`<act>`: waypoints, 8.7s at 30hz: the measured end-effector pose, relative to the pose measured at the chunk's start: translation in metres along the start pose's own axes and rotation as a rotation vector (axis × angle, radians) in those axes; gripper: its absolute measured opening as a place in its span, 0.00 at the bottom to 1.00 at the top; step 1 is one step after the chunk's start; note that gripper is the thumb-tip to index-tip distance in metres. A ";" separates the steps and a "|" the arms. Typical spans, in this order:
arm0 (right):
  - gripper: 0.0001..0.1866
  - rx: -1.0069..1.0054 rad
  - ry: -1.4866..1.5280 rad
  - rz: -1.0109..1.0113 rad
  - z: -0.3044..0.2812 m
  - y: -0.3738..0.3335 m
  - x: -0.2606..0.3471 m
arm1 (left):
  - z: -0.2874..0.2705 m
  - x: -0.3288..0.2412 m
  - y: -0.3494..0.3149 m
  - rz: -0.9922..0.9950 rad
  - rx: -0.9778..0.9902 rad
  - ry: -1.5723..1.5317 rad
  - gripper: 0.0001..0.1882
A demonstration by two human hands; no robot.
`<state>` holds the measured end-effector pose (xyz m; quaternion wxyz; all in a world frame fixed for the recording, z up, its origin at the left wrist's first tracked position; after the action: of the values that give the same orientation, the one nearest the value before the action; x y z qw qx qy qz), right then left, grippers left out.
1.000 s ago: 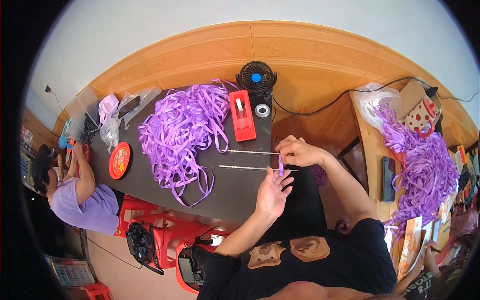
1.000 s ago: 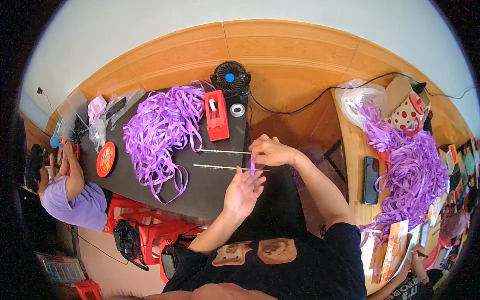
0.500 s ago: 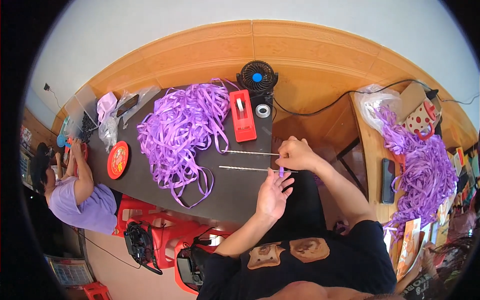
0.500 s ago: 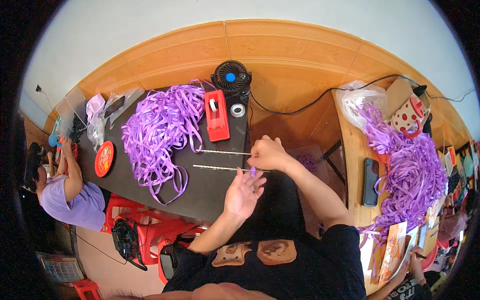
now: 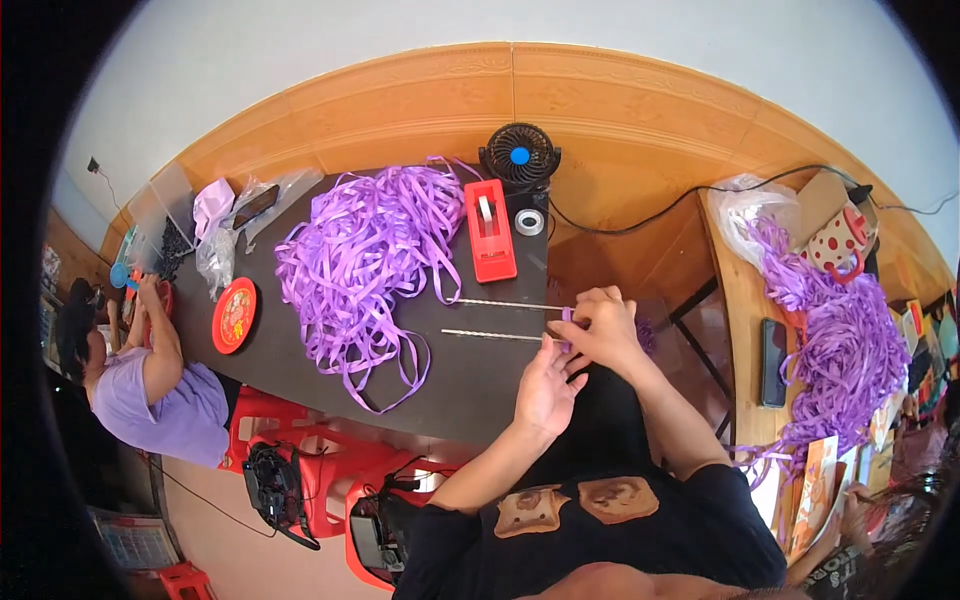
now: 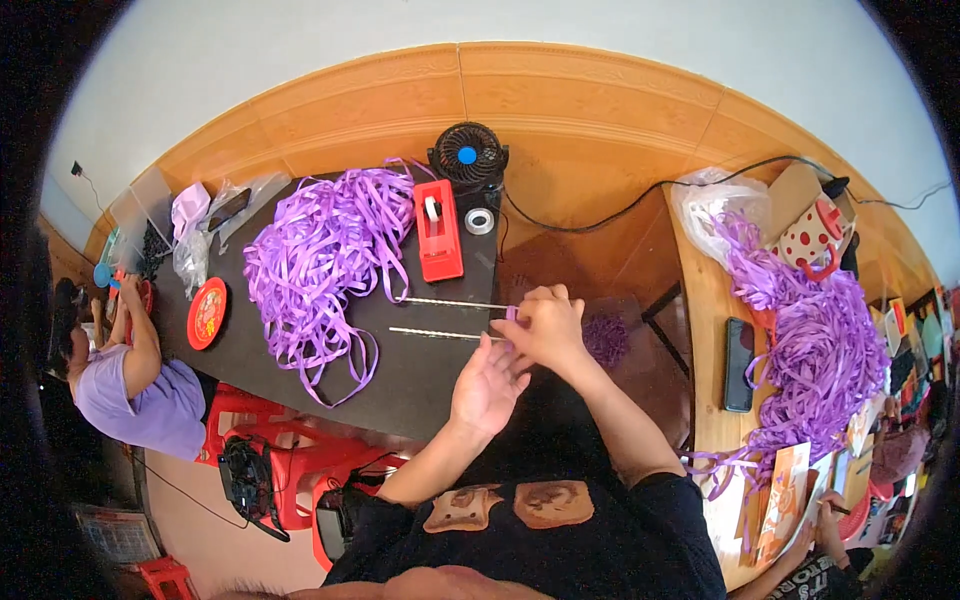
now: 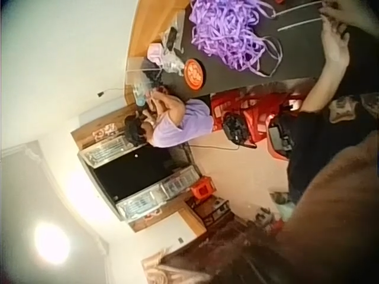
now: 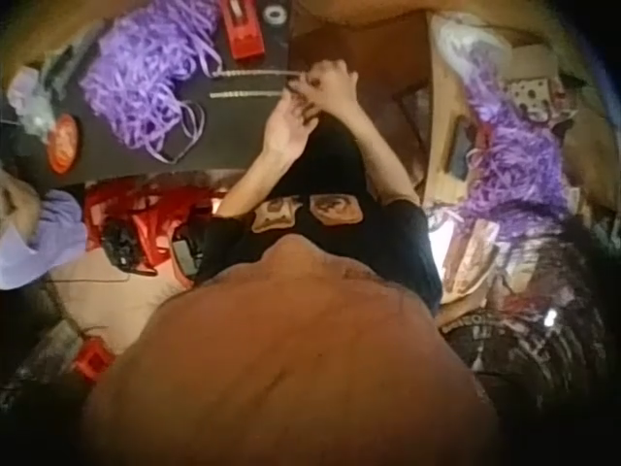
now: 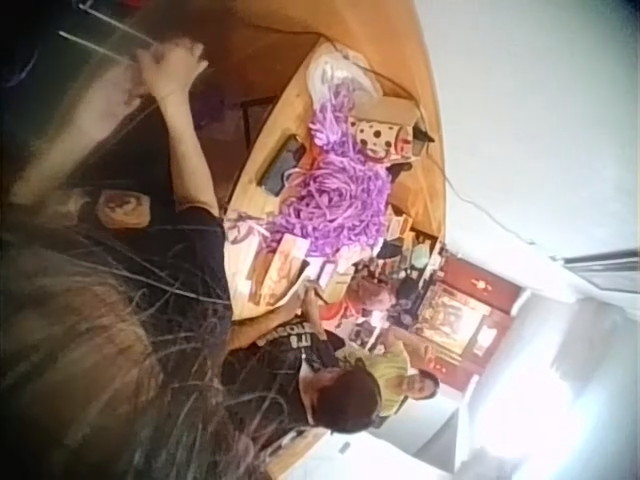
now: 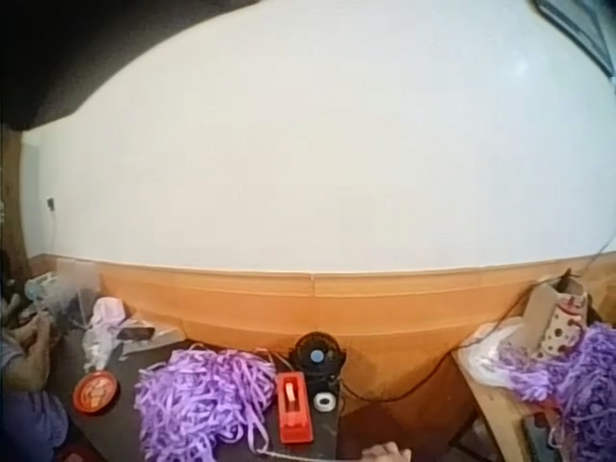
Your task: Crafting decorative items using purple ribbon and sticks.
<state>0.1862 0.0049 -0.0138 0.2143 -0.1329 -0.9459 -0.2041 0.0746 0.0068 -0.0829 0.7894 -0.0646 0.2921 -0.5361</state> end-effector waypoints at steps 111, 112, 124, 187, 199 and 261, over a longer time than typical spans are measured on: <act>0.26 0.180 2.064 0.443 0.087 -0.018 -0.041 | 0.005 0.007 -0.014 -0.034 0.029 0.089 0.20; 0.25 0.141 2.050 0.464 0.087 -0.019 -0.042 | 0.006 0.011 -0.016 -0.065 0.041 0.124 0.21; 0.21 -0.423 1.054 0.673 0.029 -0.099 -0.241 | 0.006 -0.042 -0.087 0.347 0.094 0.752 0.14; 0.18 -0.382 1.688 -0.372 -0.110 -0.097 0.009 | 0.047 -0.093 -0.092 0.948 0.217 1.829 0.24; 0.20 -0.242 2.167 -0.399 -0.099 -0.089 -0.030 | 0.036 0.061 -0.040 -0.007 0.671 0.864 0.11; 0.11 -0.156 0.013 -0.388 -0.040 -0.104 -0.022 | -0.032 0.066 -0.013 -0.013 0.221 0.625 0.14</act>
<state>0.1844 -0.1083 -0.0253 0.1660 0.0370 -0.9337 -0.3151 0.0642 -0.0498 -0.1298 0.6604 0.1872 0.4598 -0.5634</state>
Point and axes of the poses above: each hand's wrist, its own y-axis towards the middle knuckle, its own z-axis out of the palm, x = y × z, the point moved 6 cm from there along y, towards the middle knuckle, and after that the axes turned 6 degrees about -z, right-handed, at the moved point
